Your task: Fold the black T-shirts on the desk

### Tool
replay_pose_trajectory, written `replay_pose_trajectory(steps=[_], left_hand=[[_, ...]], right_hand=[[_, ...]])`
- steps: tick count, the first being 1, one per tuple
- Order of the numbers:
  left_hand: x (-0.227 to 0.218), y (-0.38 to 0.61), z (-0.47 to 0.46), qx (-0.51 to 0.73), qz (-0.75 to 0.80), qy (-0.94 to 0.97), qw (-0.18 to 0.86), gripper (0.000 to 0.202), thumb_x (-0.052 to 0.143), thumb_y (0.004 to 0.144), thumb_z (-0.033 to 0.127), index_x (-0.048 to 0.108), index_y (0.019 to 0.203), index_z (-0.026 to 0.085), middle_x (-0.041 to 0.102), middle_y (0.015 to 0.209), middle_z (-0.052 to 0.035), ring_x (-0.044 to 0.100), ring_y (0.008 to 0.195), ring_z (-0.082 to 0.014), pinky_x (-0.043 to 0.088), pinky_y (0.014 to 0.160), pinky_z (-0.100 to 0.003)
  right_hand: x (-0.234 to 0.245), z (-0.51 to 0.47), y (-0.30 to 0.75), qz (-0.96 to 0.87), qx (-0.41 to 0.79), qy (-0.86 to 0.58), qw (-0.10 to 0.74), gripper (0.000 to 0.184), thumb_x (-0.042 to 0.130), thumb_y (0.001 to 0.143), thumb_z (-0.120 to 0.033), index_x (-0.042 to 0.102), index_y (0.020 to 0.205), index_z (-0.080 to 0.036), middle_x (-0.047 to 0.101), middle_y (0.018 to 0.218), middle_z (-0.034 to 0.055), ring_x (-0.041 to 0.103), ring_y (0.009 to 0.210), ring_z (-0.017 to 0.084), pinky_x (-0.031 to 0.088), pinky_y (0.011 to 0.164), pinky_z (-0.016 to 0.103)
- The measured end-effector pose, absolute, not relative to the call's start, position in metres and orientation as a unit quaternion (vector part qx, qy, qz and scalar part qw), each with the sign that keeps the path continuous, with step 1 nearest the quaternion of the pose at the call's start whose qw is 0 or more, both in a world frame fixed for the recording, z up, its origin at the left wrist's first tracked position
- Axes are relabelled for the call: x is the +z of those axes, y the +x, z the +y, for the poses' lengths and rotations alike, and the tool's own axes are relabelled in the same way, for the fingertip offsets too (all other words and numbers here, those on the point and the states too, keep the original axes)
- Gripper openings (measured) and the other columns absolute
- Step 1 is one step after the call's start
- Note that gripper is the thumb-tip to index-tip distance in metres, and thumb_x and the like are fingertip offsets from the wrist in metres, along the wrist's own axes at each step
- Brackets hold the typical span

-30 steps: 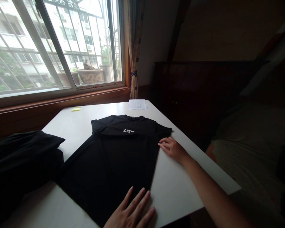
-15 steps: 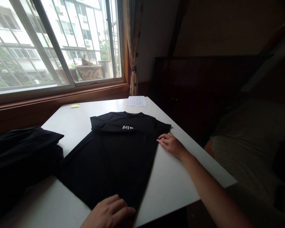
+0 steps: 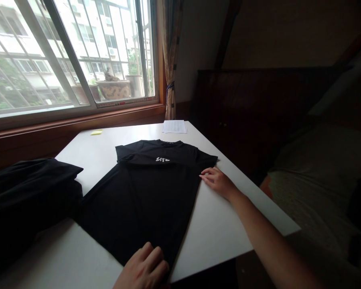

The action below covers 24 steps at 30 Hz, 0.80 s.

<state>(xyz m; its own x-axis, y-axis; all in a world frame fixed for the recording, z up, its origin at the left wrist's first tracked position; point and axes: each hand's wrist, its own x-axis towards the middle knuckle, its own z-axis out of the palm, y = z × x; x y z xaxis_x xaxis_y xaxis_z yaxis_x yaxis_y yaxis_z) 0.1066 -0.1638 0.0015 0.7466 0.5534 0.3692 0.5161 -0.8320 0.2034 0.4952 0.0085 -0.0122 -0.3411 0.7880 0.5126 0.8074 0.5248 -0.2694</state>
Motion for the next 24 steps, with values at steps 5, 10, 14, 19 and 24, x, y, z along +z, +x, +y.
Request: replay_pose_trajectory(steps=[5,10,14,19,24], left_hand=[[-0.006,0.111,-0.160,0.231,0.260,0.937,0.028,0.029,0.050,0.101,0.021,0.051,0.072,0.021,0.056,0.070,0.0008,0.050,0.060,-0.0149,0.041,0.055,-0.027],[-0.012,0.111,-0.153,0.217,0.246,0.945,0.013,0.042,0.035,0.107,0.022,0.048,0.067,0.021,0.054,0.069,0.0002,0.048,0.056,-0.0140,0.036,0.050,-0.028],[-0.012,0.113,-0.144,0.176,0.200,0.964,-0.004,0.042,0.044,0.105,0.022,0.048,0.063,0.020,0.052,0.065,0.0019,0.045,0.051,-0.0126,0.032,0.046,-0.030],[0.004,0.121,-0.130,0.024,0.149,0.988,0.010,0.034,0.070,0.092,0.020,0.053,0.062,0.019,0.057,0.067,0.0037,0.051,0.053,-0.0111,0.035,0.044,-0.028],[0.021,0.133,-0.119,-0.083,0.109,0.989,0.059,0.025,0.073,0.091,0.022,0.062,0.068,0.018,0.064,0.071,0.0034,0.059,0.055,-0.0117,0.032,0.039,-0.027]], right_hand=[[-0.013,0.010,0.497,-0.819,-0.009,-0.483,0.310,0.024,0.057,0.098,-0.031,0.080,0.094,-0.030,0.072,0.105,0.0050,0.065,0.093,0.024,0.056,0.087,0.045],[-0.016,0.014,0.501,-0.818,0.006,-0.491,0.299,0.015,0.067,0.093,-0.036,0.080,0.095,-0.029,0.072,0.106,0.0048,0.065,0.096,0.024,0.056,0.087,0.043],[-0.017,0.014,0.501,-0.806,0.013,-0.507,0.304,0.013,0.072,0.089,-0.040,0.079,0.092,-0.028,0.072,0.105,0.0038,0.066,0.096,0.025,0.057,0.084,0.042],[-0.013,0.010,0.498,-0.799,0.028,-0.520,0.301,0.016,0.078,0.084,-0.041,0.076,0.091,-0.027,0.071,0.107,0.0035,0.064,0.100,0.025,0.055,0.088,0.042],[-0.011,0.009,0.497,-0.793,0.043,-0.527,0.302,0.017,0.080,0.082,-0.041,0.073,0.088,-0.025,0.068,0.108,0.0039,0.063,0.102,0.025,0.053,0.090,0.042]])
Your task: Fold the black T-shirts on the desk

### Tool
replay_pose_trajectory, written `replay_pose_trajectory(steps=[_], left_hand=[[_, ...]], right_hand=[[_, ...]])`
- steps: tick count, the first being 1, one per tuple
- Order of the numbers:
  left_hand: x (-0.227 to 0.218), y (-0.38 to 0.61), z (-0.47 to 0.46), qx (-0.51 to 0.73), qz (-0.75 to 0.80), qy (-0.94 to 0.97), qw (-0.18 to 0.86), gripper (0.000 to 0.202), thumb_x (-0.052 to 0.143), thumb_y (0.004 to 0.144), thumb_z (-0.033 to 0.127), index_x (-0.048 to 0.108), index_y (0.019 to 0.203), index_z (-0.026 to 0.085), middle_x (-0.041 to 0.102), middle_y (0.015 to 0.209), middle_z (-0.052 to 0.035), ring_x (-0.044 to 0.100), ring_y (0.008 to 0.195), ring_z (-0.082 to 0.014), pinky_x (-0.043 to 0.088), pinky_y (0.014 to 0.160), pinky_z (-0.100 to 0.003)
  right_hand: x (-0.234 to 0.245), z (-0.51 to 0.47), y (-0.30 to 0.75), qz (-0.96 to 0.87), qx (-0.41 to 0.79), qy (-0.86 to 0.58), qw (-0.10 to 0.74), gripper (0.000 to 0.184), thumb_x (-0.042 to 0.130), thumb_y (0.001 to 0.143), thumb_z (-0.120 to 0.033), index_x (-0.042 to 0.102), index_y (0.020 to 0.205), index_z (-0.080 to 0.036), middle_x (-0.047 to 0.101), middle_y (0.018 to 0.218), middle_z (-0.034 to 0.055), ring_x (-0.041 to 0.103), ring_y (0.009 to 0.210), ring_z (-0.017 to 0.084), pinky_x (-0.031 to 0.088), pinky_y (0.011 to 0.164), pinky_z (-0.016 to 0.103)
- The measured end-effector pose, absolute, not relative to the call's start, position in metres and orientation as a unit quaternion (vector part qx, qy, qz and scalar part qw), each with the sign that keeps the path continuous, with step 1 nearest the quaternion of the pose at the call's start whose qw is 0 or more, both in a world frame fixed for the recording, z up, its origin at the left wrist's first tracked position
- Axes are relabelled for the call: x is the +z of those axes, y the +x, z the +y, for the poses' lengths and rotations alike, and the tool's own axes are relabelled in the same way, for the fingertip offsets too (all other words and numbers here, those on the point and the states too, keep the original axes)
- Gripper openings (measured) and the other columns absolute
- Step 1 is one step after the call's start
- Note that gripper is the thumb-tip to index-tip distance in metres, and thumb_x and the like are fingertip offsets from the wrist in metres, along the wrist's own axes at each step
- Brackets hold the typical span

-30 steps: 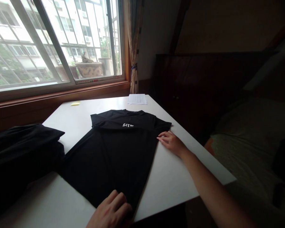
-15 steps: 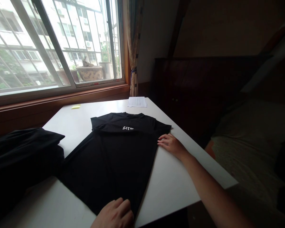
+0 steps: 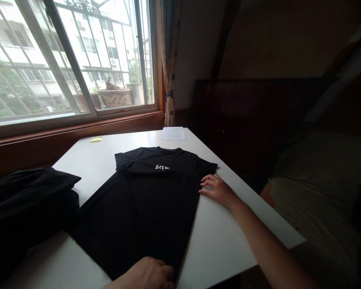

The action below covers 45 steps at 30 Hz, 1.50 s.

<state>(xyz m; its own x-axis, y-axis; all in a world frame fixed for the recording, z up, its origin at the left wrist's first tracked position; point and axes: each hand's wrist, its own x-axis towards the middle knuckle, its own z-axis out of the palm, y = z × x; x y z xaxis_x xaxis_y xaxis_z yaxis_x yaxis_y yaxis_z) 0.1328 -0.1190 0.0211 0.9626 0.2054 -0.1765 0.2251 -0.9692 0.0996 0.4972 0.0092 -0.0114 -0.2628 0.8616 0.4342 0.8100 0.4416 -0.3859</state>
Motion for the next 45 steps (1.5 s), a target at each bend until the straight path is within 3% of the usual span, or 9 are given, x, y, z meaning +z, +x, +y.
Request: replay_pose_trajectory(steps=[5,7,10,12,15,18,27,40,45], left_hand=[[0.041,0.147,-0.112,-0.156,0.088,0.981,0.076,0.015,0.072,0.091,0.020,0.070,0.076,0.019,0.071,0.077,0.0016,0.065,0.056,-0.0143,0.028,0.033,-0.027],[0.055,0.154,-0.108,-0.150,0.080,0.982,0.081,0.016,0.072,0.091,0.019,0.069,0.075,0.019,0.071,0.078,0.0015,0.066,0.056,-0.0148,0.034,0.036,-0.027],[0.069,0.167,-0.094,-0.048,0.127,0.986,0.100,0.013,0.071,0.090,0.030,0.068,0.085,0.019,0.071,0.086,-0.0011,0.068,0.070,-0.0177,0.053,0.059,-0.027],[0.065,0.178,-0.078,0.039,0.185,0.979,0.078,0.017,0.064,0.095,0.034,0.068,0.102,0.019,0.072,0.103,-0.0056,0.069,0.093,-0.0222,0.056,0.082,-0.033],[0.040,0.196,-0.050,0.105,0.207,0.971,0.051,0.045,0.056,0.100,0.040,0.053,0.139,0.019,0.054,0.147,-0.0100,0.048,0.136,-0.0296,0.044,0.109,-0.044],[0.011,0.209,-0.030,0.110,0.205,0.971,0.051,0.062,0.047,0.103,0.050,0.035,0.154,0.018,0.032,0.163,-0.0079,0.025,0.150,-0.0316,0.029,0.120,-0.051],[-0.006,0.208,-0.031,0.115,0.190,0.972,0.073,0.066,0.031,0.106,0.057,0.029,0.157,0.015,0.028,0.163,-0.0089,0.020,0.152,-0.0283,0.015,0.124,-0.054],[0.003,0.191,-0.052,0.109,0.176,0.976,0.073,0.070,0.034,0.104,0.060,0.033,0.155,0.011,0.034,0.160,-0.0126,0.028,0.150,-0.0291,0.018,0.124,-0.053],[0.003,0.186,-0.057,0.111,0.179,0.973,0.095,0.070,0.034,0.104,0.060,0.030,0.156,0.013,0.032,0.161,-0.0109,0.025,0.151,-0.0286,0.016,0.125,-0.054]], right_hand=[[-0.015,0.011,0.499,-0.794,0.053,-0.524,0.305,0.018,0.081,0.082,-0.040,0.072,0.088,-0.025,0.067,0.109,0.0045,0.063,0.102,0.026,0.052,0.091,0.042],[-0.016,0.012,0.500,-0.794,0.052,-0.523,0.306,0.018,0.080,0.082,-0.040,0.072,0.089,-0.025,0.067,0.110,0.0046,0.063,0.103,0.025,0.052,0.091,0.043],[-0.019,0.013,0.502,-0.797,0.047,-0.518,0.307,0.017,0.080,0.083,-0.039,0.072,0.090,-0.025,0.067,0.109,0.0047,0.062,0.102,0.025,0.052,0.092,0.042],[-0.020,0.015,0.502,-0.800,0.042,-0.512,0.309,0.018,0.080,0.082,-0.038,0.073,0.091,-0.025,0.067,0.109,0.0049,0.063,0.101,0.025,0.051,0.092,0.043],[-0.022,0.016,0.504,-0.803,0.034,-0.506,0.314,0.017,0.081,0.081,-0.037,0.074,0.091,-0.025,0.068,0.107,0.0053,0.063,0.098,0.025,0.051,0.091,0.044],[-0.023,0.017,0.505,-0.802,0.036,-0.502,0.321,0.016,0.080,0.082,-0.036,0.074,0.091,-0.025,0.069,0.107,0.0055,0.063,0.098,0.025,0.052,0.091,0.044],[-0.023,0.017,0.506,-0.803,0.030,-0.491,0.335,0.011,0.067,0.093,-0.028,0.078,0.094,-0.029,0.072,0.105,0.0040,0.066,0.097,0.023,0.053,0.091,0.043],[-0.022,0.015,0.508,-0.790,0.047,-0.509,0.339,0.019,0.061,0.096,-0.032,0.080,0.093,-0.031,0.074,0.107,0.0017,0.066,0.099,0.023,0.053,0.093,0.042],[-0.018,0.014,0.507,-0.788,0.066,-0.516,0.330,0.027,0.053,0.101,-0.036,0.079,0.103,-0.031,0.074,0.108,0.0028,0.065,0.102,0.024,0.053,0.094,0.044]])
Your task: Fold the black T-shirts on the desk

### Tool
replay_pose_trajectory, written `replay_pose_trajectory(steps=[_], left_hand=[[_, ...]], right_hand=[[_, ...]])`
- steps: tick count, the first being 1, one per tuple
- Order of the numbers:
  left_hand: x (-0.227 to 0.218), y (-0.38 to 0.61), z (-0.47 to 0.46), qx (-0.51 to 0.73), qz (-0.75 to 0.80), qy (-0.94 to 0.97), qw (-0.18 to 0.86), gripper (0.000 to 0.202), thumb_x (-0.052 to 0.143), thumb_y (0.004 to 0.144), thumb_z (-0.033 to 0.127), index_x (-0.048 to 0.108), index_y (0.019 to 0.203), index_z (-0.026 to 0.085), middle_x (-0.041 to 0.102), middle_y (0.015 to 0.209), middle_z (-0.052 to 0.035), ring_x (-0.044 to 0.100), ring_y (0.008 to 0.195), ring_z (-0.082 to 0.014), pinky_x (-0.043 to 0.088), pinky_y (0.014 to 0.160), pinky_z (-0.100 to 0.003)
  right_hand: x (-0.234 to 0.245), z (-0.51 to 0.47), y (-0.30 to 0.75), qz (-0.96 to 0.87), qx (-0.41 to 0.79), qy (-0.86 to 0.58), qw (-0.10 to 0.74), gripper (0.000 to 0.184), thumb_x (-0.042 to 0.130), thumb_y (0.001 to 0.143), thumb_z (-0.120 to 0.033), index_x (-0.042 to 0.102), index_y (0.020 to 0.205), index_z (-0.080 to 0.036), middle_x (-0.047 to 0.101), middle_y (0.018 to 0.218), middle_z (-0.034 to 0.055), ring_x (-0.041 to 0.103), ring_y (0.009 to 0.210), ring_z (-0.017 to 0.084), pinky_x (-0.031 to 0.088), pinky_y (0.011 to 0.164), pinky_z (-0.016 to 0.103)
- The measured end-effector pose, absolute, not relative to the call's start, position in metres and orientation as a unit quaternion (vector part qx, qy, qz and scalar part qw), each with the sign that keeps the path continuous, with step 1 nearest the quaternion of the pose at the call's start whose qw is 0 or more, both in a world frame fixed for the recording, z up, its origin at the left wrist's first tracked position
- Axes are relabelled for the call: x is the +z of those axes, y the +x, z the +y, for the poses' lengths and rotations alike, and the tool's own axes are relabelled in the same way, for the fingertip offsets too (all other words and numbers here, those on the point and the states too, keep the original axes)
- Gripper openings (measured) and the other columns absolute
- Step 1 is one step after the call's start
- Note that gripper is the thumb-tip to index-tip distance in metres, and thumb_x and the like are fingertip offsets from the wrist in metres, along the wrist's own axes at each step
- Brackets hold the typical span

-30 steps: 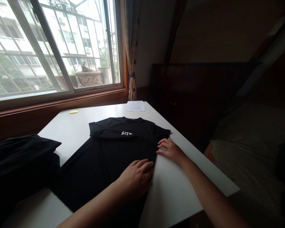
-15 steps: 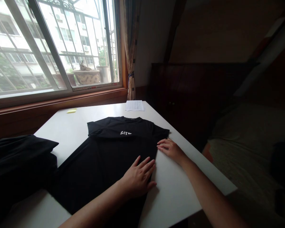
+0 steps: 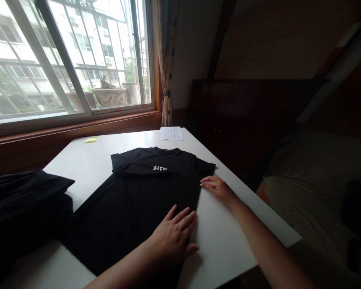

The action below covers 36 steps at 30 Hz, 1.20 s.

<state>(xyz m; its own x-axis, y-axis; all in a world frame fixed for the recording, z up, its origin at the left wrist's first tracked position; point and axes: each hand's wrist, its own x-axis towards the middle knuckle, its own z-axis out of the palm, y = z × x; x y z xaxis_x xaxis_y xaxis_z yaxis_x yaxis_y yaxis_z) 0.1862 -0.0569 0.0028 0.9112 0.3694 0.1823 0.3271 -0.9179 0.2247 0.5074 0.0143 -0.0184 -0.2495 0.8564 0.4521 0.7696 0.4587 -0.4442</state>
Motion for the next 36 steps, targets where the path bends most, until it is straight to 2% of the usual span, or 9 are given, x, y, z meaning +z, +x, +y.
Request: replay_pose_trajectory(steps=[3,10,15,20,24,27,31,36], left_hand=[[0.000,0.185,-0.058,0.111,0.181,0.971,0.114,0.068,0.034,0.105,0.058,0.029,0.157,0.016,0.028,0.163,-0.0091,0.021,0.152,-0.0286,0.014,0.125,-0.056],[0.001,0.184,-0.065,0.101,0.187,0.965,0.155,0.073,0.036,0.104,0.060,0.009,0.161,0.024,0.016,0.166,-0.0078,0.011,0.154,-0.0293,0.008,0.124,-0.060],[0.001,0.186,-0.070,0.091,0.196,0.965,0.148,0.071,0.037,0.103,0.061,0.014,0.161,0.029,0.010,0.167,-0.0058,0.006,0.153,-0.0357,0.010,0.121,-0.067],[0.003,0.186,-0.069,0.083,0.198,0.966,0.145,0.067,0.036,0.103,0.062,0.020,0.160,0.032,0.011,0.167,-0.0041,0.007,0.152,-0.0401,0.014,0.119,-0.072],[0.006,0.188,-0.070,0.086,0.201,0.965,0.145,0.069,0.038,0.103,0.060,0.022,0.160,0.025,0.017,0.167,-0.0053,0.010,0.153,-0.0376,0.012,0.121,-0.069],[0.006,0.189,-0.070,0.096,0.204,0.964,0.144,0.070,0.040,0.103,0.056,0.022,0.160,0.019,0.027,0.164,-0.0083,0.020,0.152,-0.0332,0.013,0.123,-0.063],[0.005,0.192,-0.068,0.116,0.209,0.961,0.139,0.064,0.045,0.103,0.051,0.030,0.157,0.019,0.039,0.159,-0.0082,0.033,0.147,-0.0303,0.018,0.123,-0.058],[0.009,0.193,-0.065,0.127,0.216,0.956,0.155,0.054,0.046,0.103,0.047,0.041,0.150,0.021,0.044,0.156,-0.0055,0.038,0.144,-0.0288,0.023,0.123,-0.057]], right_hand=[[-0.018,0.015,0.510,-0.788,0.053,-0.512,0.338,0.030,0.048,0.102,-0.036,0.078,0.104,-0.030,0.074,0.107,0.0035,0.066,0.102,0.024,0.053,0.093,0.044],[-0.020,0.018,0.521,-0.744,-0.040,-0.550,0.377,0.030,0.045,0.103,-0.034,0.072,0.112,-0.027,0.074,0.104,0.0065,0.065,0.098,0.028,0.051,0.091,0.046],[-0.020,0.019,0.521,-0.744,-0.060,-0.552,0.372,0.029,0.045,0.102,-0.032,0.072,0.111,-0.026,0.073,0.103,0.0073,0.063,0.097,0.028,0.050,0.090,0.047],[-0.018,0.017,0.518,-0.752,-0.046,-0.549,0.361,0.027,0.046,0.102,-0.031,0.072,0.109,-0.027,0.073,0.103,0.0067,0.063,0.097,0.028,0.050,0.089,0.047],[-0.019,0.018,0.518,-0.752,-0.047,-0.549,0.362,0.028,0.046,0.102,-0.031,0.072,0.108,-0.027,0.073,0.102,0.0066,0.063,0.096,0.028,0.051,0.090,0.048],[-0.018,0.017,0.517,-0.758,-0.049,-0.543,0.357,0.025,0.049,0.100,-0.032,0.073,0.106,-0.029,0.073,0.101,0.0065,0.063,0.095,0.028,0.051,0.090,0.048],[-0.013,0.013,0.507,-0.785,-0.040,-0.524,0.328,0.017,0.060,0.096,-0.034,0.073,0.105,-0.028,0.071,0.102,0.0064,0.063,0.097,0.028,0.050,0.092,0.047],[-0.006,0.007,0.489,-0.812,0.001,-0.495,0.308,0.008,0.068,0.092,-0.032,0.074,0.095,-0.028,0.070,0.101,0.0057,0.062,0.097,0.026,0.051,0.092,0.045]])
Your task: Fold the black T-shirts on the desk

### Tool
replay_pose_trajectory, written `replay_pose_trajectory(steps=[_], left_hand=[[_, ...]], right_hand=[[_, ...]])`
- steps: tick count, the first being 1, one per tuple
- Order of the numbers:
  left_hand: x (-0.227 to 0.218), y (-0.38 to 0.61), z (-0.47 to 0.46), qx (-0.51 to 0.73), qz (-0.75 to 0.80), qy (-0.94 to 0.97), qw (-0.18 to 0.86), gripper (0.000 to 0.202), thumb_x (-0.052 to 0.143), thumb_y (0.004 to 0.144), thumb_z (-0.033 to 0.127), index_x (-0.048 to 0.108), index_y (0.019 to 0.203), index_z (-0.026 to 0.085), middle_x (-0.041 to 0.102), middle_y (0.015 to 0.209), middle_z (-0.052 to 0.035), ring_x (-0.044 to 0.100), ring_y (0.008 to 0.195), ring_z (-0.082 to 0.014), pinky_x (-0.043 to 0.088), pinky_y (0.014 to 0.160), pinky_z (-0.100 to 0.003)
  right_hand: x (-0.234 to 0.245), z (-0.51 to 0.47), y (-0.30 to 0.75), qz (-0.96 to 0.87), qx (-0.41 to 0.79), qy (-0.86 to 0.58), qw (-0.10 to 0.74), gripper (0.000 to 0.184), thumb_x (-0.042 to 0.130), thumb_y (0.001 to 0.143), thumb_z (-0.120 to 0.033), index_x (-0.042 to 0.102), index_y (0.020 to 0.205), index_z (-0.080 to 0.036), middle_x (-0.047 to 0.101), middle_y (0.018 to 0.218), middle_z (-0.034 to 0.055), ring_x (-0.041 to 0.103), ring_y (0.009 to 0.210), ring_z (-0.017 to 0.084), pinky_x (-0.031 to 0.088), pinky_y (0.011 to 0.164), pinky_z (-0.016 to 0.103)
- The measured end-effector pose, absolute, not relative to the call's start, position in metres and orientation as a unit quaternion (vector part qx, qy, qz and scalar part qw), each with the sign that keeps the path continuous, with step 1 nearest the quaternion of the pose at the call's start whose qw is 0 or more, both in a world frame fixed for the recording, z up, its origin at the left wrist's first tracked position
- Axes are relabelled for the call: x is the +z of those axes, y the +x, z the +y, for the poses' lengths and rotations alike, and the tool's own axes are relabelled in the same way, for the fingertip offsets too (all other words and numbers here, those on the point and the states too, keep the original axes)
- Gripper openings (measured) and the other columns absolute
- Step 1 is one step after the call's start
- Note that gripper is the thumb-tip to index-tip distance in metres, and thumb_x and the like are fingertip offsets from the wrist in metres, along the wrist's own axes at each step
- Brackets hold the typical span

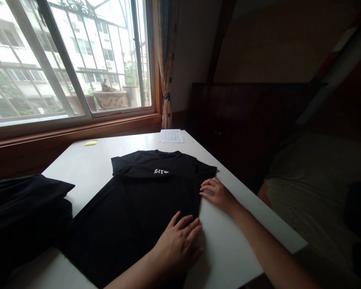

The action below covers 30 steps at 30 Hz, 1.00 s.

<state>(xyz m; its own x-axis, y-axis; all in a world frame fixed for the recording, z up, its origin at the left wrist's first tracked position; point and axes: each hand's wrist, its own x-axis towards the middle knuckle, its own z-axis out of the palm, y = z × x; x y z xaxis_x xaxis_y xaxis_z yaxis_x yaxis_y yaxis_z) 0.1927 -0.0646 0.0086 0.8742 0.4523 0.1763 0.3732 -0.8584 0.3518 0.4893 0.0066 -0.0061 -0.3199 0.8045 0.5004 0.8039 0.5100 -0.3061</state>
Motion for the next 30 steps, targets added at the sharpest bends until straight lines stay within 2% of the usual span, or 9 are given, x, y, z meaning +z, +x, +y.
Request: replay_pose_trajectory(steps=[5,7,11,21,26,30], left_hand=[[0.008,0.193,-0.065,0.153,0.227,0.948,0.162,0.043,0.046,0.103,0.041,0.050,0.142,0.023,0.051,0.151,-0.0041,0.042,0.142,-0.0254,0.026,0.123,-0.053],[0.006,0.193,-0.065,0.162,0.237,0.944,0.163,0.041,0.046,0.103,0.041,0.051,0.140,0.024,0.050,0.153,-0.0030,0.041,0.142,-0.0253,0.026,0.123,-0.052],[0.004,0.192,-0.065,0.151,0.238,0.946,0.158,0.045,0.046,0.102,0.040,0.048,0.144,0.023,0.041,0.158,-0.0040,0.036,0.145,-0.0290,0.025,0.123,-0.053],[0.008,0.191,-0.064,0.126,0.228,0.948,0.183,0.052,0.044,0.103,0.046,0.042,0.149,0.023,0.035,0.161,-0.0027,0.030,0.149,-0.0310,0.022,0.124,-0.056],[0.010,0.191,-0.066,0.113,0.216,0.950,0.196,0.056,0.042,0.103,0.050,0.038,0.152,0.023,0.038,0.160,-0.0040,0.028,0.150,-0.0299,0.020,0.123,-0.060],[0.010,0.191,-0.067,0.123,0.202,0.954,0.183,0.055,0.038,0.105,0.048,0.038,0.151,0.018,0.045,0.156,-0.0087,0.031,0.148,-0.0288,0.021,0.123,-0.057]], right_hand=[[-0.007,0.007,0.489,-0.810,0.049,-0.483,0.329,0.011,0.067,0.092,-0.031,0.076,0.085,-0.029,0.071,0.095,0.0047,0.063,0.094,0.026,0.053,0.089,0.045],[-0.007,0.006,0.490,-0.809,0.070,-0.482,0.329,0.010,0.069,0.091,-0.033,0.076,0.085,-0.029,0.070,0.095,0.0045,0.063,0.094,0.025,0.053,0.089,0.045],[-0.004,0.004,0.489,-0.811,0.106,-0.485,0.309,0.011,0.072,0.088,-0.037,0.075,0.083,-0.029,0.069,0.098,0.0037,0.062,0.096,0.024,0.052,0.091,0.042],[-0.006,0.007,0.487,-0.802,0.100,-0.512,0.291,0.015,0.073,0.088,-0.038,0.070,0.079,-0.027,0.065,0.099,0.0030,0.060,0.095,0.023,0.050,0.091,0.039],[-0.007,0.008,0.490,-0.796,0.097,-0.519,0.296,0.013,0.077,0.085,-0.035,0.068,0.081,-0.027,0.065,0.104,0.0037,0.060,0.100,0.025,0.048,0.095,0.041],[-0.014,0.013,0.496,-0.786,0.064,-0.534,0.305,0.013,0.076,0.084,-0.033,0.065,0.088,-0.026,0.066,0.104,0.0039,0.060,0.101,0.026,0.047,0.094,0.042]])
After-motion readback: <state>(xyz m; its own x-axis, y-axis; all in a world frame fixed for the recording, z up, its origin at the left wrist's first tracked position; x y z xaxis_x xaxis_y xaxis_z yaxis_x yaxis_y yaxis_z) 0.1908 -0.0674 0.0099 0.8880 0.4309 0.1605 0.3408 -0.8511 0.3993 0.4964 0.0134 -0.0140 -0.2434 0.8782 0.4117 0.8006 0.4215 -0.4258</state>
